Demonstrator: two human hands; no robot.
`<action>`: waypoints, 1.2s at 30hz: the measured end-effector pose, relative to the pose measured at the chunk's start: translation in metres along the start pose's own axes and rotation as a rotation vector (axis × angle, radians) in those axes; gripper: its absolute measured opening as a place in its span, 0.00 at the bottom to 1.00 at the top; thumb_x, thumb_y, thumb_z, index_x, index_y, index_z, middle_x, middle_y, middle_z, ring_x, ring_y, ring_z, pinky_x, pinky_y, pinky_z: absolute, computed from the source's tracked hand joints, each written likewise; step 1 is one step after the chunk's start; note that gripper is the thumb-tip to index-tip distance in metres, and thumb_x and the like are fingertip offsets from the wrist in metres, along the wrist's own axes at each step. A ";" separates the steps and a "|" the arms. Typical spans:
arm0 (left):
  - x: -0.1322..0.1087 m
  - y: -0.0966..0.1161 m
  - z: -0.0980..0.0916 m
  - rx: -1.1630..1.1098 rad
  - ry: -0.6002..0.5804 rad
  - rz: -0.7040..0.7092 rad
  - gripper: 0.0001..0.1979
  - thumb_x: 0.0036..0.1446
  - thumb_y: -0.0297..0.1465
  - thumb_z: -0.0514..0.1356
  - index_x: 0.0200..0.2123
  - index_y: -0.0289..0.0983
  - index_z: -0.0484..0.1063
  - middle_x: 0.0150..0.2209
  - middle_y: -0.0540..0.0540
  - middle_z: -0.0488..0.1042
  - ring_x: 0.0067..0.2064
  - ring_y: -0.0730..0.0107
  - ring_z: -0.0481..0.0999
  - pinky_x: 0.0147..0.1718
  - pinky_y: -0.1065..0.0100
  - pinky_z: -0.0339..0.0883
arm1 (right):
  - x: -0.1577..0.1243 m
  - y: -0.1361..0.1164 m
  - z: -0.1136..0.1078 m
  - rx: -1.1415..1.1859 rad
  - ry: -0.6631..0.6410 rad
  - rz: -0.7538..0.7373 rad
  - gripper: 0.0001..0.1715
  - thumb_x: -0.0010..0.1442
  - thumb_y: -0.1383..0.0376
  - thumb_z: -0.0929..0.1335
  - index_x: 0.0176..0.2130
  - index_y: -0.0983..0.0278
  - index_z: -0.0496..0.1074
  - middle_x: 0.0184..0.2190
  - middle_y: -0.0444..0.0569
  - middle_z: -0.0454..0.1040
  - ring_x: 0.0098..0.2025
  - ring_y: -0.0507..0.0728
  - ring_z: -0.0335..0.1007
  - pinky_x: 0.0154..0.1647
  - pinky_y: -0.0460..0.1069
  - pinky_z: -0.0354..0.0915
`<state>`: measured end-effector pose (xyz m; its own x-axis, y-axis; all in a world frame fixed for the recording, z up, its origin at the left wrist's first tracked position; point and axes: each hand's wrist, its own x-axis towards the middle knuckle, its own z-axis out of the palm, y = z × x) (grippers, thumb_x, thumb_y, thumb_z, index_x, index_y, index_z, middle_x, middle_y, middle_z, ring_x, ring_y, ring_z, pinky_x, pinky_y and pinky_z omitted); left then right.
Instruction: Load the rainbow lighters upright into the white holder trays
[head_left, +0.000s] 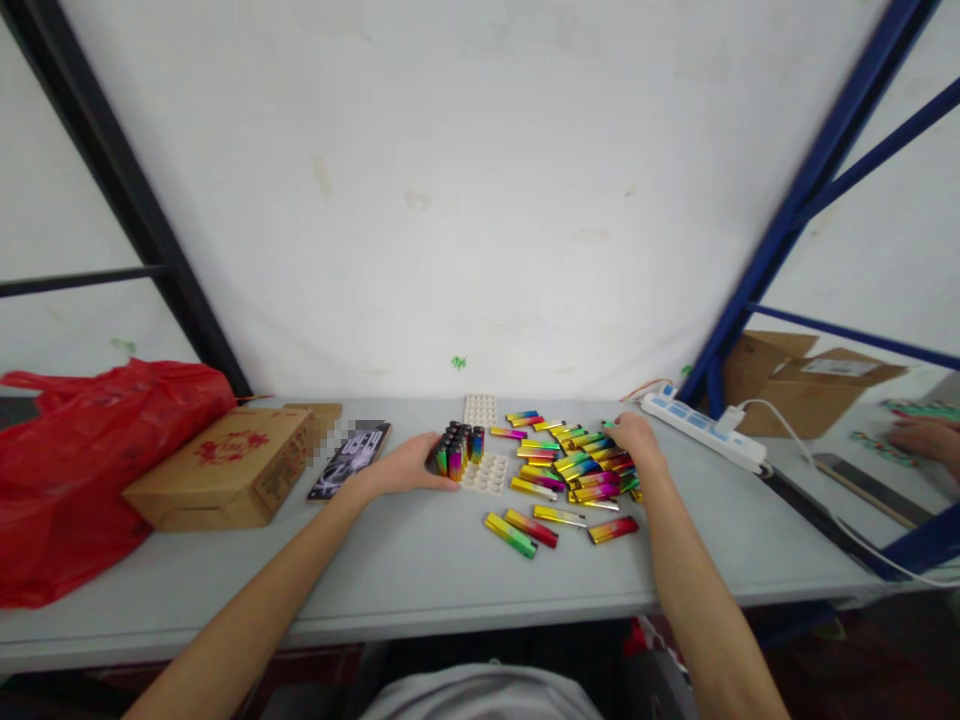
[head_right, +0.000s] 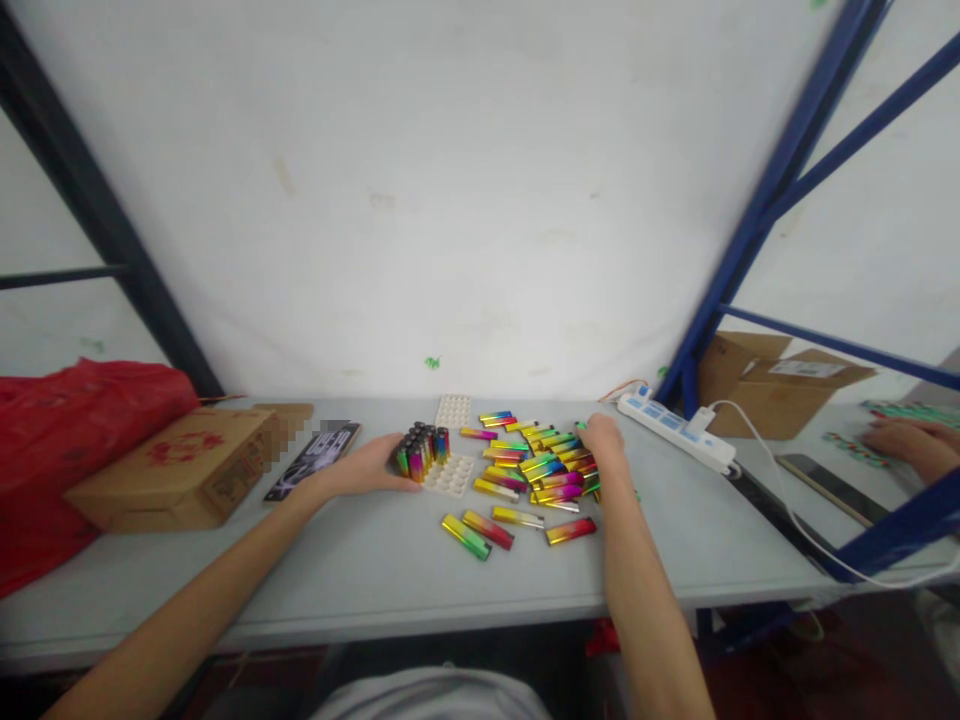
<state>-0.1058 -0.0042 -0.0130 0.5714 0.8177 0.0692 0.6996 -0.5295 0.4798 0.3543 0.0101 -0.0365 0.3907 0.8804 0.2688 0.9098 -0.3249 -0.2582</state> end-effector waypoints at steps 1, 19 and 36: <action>0.000 0.000 0.000 -0.001 0.005 0.000 0.40 0.42 0.57 0.70 0.51 0.37 0.72 0.51 0.39 0.78 0.51 0.47 0.76 0.51 0.56 0.70 | 0.001 -0.002 -0.002 0.000 -0.002 -0.003 0.10 0.58 0.64 0.71 0.37 0.69 0.79 0.37 0.65 0.81 0.43 0.66 0.78 0.45 0.54 0.68; -0.001 0.000 0.002 0.025 0.012 -0.003 0.42 0.40 0.60 0.69 0.50 0.37 0.73 0.51 0.39 0.77 0.51 0.47 0.76 0.51 0.58 0.69 | -0.085 -0.149 -0.034 1.189 -0.242 -0.310 0.31 0.61 0.37 0.64 0.28 0.59 0.58 0.18 0.35 0.51 0.18 0.48 0.45 0.18 0.45 0.46; 0.000 0.000 0.002 -0.001 -0.006 0.025 0.40 0.43 0.58 0.69 0.51 0.35 0.72 0.51 0.38 0.78 0.50 0.48 0.76 0.49 0.59 0.69 | -0.120 -0.169 -0.024 0.806 0.010 -0.526 0.25 0.68 0.48 0.60 0.26 0.60 0.61 0.20 0.41 0.65 0.25 0.53 0.61 0.30 0.48 0.53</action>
<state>-0.1050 -0.0048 -0.0143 0.5914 0.8028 0.0759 0.6845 -0.5495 0.4790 0.1571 -0.0491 -0.0027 -0.0359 0.8416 0.5389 0.6009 0.4491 -0.6612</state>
